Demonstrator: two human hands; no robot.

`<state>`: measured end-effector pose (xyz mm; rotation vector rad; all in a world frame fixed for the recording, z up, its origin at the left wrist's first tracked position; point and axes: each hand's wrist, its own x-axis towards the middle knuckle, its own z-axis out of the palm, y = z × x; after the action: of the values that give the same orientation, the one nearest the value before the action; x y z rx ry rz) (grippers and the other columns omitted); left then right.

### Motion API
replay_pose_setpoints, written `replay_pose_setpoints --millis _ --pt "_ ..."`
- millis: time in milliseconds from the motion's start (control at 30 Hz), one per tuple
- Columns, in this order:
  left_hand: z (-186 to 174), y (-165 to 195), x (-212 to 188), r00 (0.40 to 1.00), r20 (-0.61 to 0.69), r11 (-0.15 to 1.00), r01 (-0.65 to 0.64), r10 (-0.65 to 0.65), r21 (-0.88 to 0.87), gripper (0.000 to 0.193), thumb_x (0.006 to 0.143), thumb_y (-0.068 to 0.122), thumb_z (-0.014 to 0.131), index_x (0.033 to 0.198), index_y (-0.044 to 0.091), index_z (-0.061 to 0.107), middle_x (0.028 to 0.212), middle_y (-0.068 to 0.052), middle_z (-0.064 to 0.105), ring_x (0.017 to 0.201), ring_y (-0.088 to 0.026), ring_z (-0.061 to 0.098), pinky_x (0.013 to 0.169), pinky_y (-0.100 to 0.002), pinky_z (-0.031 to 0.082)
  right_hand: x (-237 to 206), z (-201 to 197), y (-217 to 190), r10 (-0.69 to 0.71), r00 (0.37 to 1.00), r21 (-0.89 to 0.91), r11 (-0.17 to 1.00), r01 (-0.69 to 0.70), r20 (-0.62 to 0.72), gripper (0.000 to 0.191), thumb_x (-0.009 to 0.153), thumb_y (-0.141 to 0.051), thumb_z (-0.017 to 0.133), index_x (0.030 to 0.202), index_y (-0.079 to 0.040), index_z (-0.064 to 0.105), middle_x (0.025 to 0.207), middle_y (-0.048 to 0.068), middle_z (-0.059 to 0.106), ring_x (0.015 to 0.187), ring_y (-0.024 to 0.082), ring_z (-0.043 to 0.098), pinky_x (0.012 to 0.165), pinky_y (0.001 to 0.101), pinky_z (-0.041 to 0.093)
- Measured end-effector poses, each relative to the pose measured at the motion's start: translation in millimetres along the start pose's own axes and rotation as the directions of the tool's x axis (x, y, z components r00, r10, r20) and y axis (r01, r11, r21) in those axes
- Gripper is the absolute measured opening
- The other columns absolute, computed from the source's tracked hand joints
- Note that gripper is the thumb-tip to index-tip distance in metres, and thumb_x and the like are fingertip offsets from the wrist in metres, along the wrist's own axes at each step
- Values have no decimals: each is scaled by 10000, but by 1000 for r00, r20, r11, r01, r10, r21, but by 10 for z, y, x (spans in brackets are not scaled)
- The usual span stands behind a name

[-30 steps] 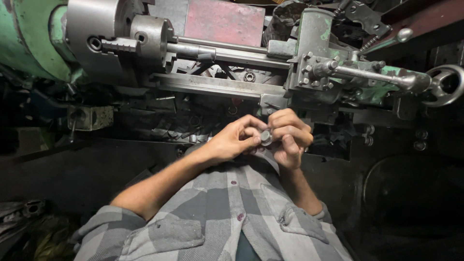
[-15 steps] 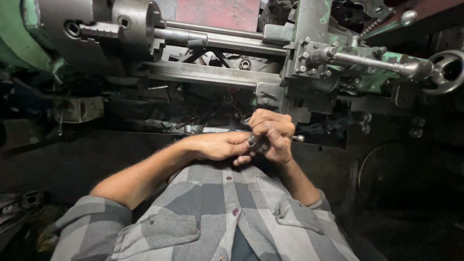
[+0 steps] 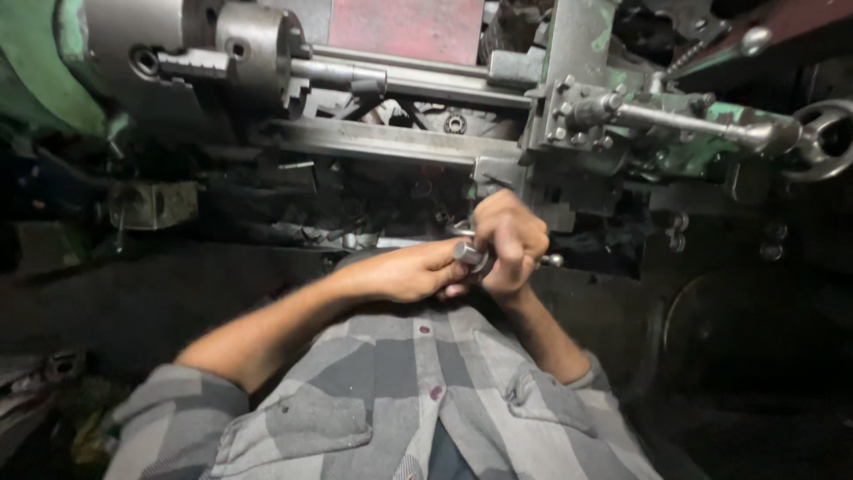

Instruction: The person works at a metal lathe, fitting a cylindrical metal workpiece into the chuck and tightening it, then operating the lathe with the spindle spinning while holding a tool against the part. They wipe the part with a rag, reposition it in the chuck, and use a wrench on the tailstock and carriage to adjust the machine.

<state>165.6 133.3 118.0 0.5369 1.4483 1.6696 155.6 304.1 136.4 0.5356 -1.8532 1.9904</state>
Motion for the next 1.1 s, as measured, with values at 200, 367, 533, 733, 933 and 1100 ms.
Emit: replay_pose_setpoints --millis 200,367,533,733,933,1100 --pt "18 372 -9 765 -474 802 -92 437 591 152 940 87 697 1039 20 604 933 -159 714 864 -311 726 673 -382 550 138 -59 23 242 969 -232 940 -249 -56 334 1037 -146 418 810 49 567 831 123 563 758 195 508 694 337 387" --pt "101 339 57 802 -540 910 -10 254 414 191 890 99 751 1022 12 644 877 -141 735 712 -256 702 612 -364 505 124 -56 29 -36 995 5 999 37 -94 368 1009 -233 503 754 30 534 809 129 557 756 224 536 656 336 437" --pt "63 105 103 848 -454 948 -155 273 279 204 953 116 737 1074 -3 625 986 -82 718 930 -138 666 810 -285 533 143 -100 50 -97 995 144 985 100 -28 417 989 -308 524 789 55 571 818 144 546 754 255 525 695 374 459" --pt "-98 -89 148 987 -159 920 -28 -37 -391 172 1007 79 637 1170 35 604 974 -10 655 894 -69 605 811 -234 514 99 -111 -29 -82 995 108 991 75 59 396 975 -305 552 811 53 593 821 149 577 740 250 561 675 366 462" --pt "-163 -165 118 996 -35 862 56 -85 -504 175 967 9 655 1138 20 617 959 4 656 874 -67 613 803 -224 519 88 -134 -167 -96 979 7 995 97 178 336 917 -256 577 794 56 601 816 161 590 735 265 580 692 379 477" --pt "-144 -164 116 984 38 809 166 -175 -565 193 904 -69 643 1073 25 637 892 7 676 815 -67 625 750 -194 505 98 -141 -245 -163 937 -34 983 183 310 223 883 -156 594 802 48 635 814 155 621 723 278 626 658 396 522"
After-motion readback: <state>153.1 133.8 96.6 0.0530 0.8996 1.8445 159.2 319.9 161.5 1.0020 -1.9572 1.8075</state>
